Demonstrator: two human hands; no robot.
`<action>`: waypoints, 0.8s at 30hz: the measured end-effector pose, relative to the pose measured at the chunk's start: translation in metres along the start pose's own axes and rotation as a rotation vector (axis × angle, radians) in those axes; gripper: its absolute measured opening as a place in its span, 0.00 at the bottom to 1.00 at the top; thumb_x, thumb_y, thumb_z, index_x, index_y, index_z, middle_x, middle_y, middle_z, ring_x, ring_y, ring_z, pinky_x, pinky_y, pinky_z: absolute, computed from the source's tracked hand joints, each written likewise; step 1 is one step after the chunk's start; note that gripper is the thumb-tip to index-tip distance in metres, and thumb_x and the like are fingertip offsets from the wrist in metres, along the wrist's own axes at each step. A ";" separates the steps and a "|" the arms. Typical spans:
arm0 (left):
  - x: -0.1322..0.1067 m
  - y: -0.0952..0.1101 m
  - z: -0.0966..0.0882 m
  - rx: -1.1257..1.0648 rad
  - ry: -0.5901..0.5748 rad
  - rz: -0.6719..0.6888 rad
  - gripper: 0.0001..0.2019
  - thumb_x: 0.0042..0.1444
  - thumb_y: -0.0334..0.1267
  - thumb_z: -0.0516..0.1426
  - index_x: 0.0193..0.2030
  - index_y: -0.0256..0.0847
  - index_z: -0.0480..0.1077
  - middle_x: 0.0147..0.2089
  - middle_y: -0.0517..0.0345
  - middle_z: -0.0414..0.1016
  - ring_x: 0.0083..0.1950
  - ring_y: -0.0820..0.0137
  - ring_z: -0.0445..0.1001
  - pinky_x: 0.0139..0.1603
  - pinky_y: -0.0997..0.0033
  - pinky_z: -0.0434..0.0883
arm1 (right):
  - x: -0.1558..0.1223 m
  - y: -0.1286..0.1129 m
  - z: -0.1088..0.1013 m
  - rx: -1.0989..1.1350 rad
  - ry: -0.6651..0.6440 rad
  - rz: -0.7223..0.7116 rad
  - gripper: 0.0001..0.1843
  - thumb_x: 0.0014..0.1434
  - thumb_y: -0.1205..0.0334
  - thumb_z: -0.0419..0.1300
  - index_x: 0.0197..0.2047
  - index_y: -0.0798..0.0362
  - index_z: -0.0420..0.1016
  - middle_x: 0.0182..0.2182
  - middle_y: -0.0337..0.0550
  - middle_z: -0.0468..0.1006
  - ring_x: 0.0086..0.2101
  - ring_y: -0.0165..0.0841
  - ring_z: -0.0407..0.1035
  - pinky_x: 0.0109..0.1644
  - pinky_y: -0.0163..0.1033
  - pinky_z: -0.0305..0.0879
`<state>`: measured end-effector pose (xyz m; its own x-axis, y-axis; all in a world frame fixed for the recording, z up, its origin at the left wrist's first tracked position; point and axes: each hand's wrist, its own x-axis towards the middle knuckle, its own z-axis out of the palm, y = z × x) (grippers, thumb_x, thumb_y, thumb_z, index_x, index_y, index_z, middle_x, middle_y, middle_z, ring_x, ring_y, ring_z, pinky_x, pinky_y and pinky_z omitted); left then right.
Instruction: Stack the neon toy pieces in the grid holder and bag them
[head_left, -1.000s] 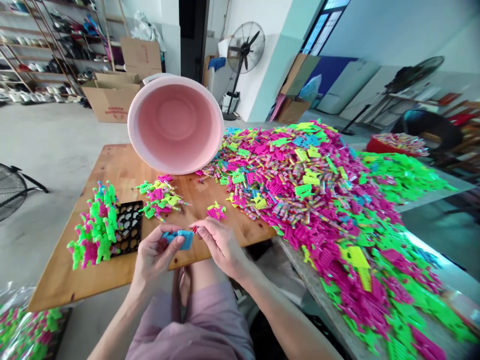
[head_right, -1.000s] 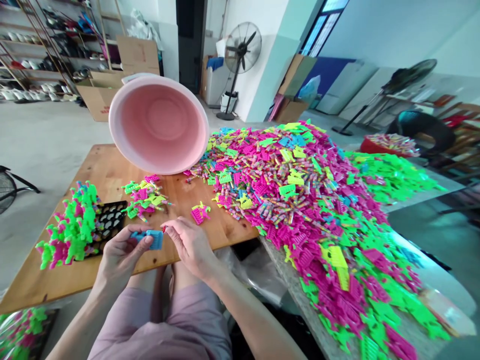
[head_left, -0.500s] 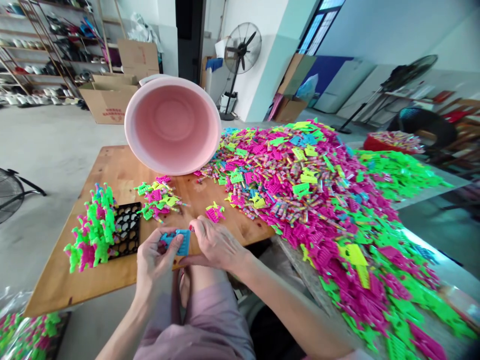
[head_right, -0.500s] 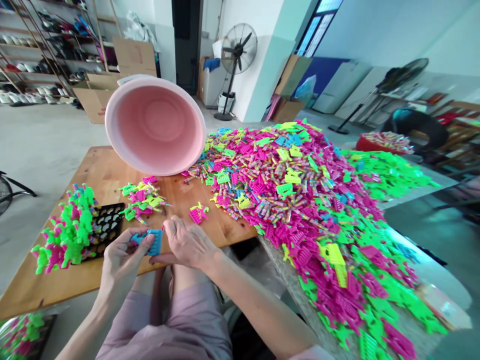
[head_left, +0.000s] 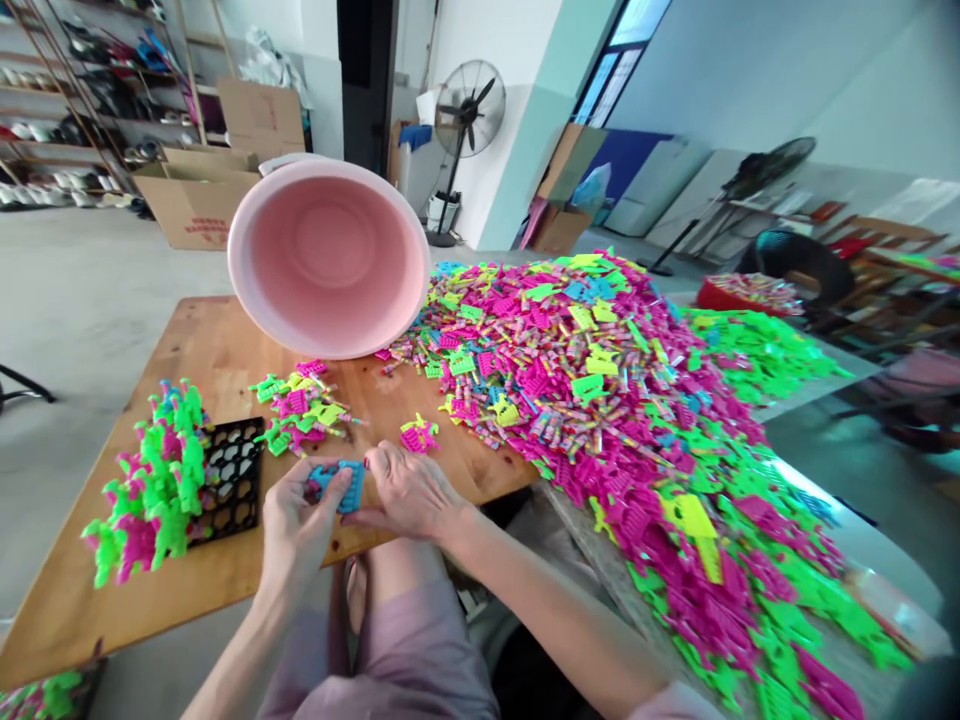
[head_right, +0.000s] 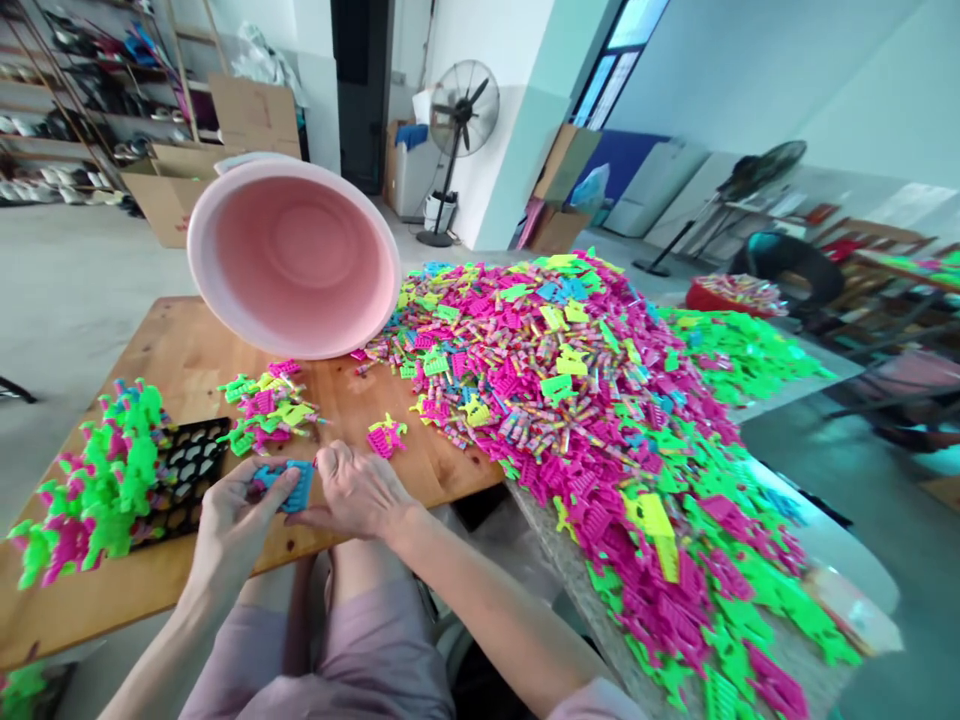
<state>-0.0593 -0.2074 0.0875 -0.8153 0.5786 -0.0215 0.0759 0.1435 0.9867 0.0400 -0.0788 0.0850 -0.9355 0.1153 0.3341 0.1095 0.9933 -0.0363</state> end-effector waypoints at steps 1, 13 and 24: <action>0.000 -0.001 0.001 0.013 0.020 0.006 0.18 0.45 0.49 0.65 0.37 0.36 0.74 0.25 0.61 0.73 0.25 0.73 0.69 0.26 0.77 0.67 | 0.000 0.001 0.001 0.009 -0.002 0.002 0.31 0.65 0.34 0.42 0.39 0.57 0.62 0.32 0.48 0.71 0.33 0.39 0.72 0.30 0.40 0.64; 0.004 -0.001 0.007 0.045 0.003 0.079 0.15 0.47 0.47 0.64 0.35 0.37 0.74 0.24 0.62 0.73 0.23 0.74 0.68 0.25 0.77 0.66 | 0.002 0.019 0.000 0.033 0.038 -0.071 0.30 0.65 0.34 0.42 0.37 0.56 0.64 0.30 0.47 0.71 0.31 0.39 0.70 0.29 0.40 0.60; 0.008 0.000 0.015 -0.070 -0.028 -0.077 0.19 0.41 0.50 0.66 0.32 0.35 0.74 0.24 0.59 0.74 0.24 0.73 0.69 0.26 0.75 0.68 | -0.006 0.023 0.014 0.026 0.065 -0.094 0.31 0.64 0.33 0.42 0.34 0.55 0.65 0.27 0.47 0.70 0.28 0.38 0.68 0.29 0.40 0.56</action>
<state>-0.0574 -0.1902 0.0851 -0.8008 0.5902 -0.1015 -0.0275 0.1330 0.9907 0.0431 -0.0567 0.0691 -0.9174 0.0221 0.3974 0.0127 0.9996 -0.0263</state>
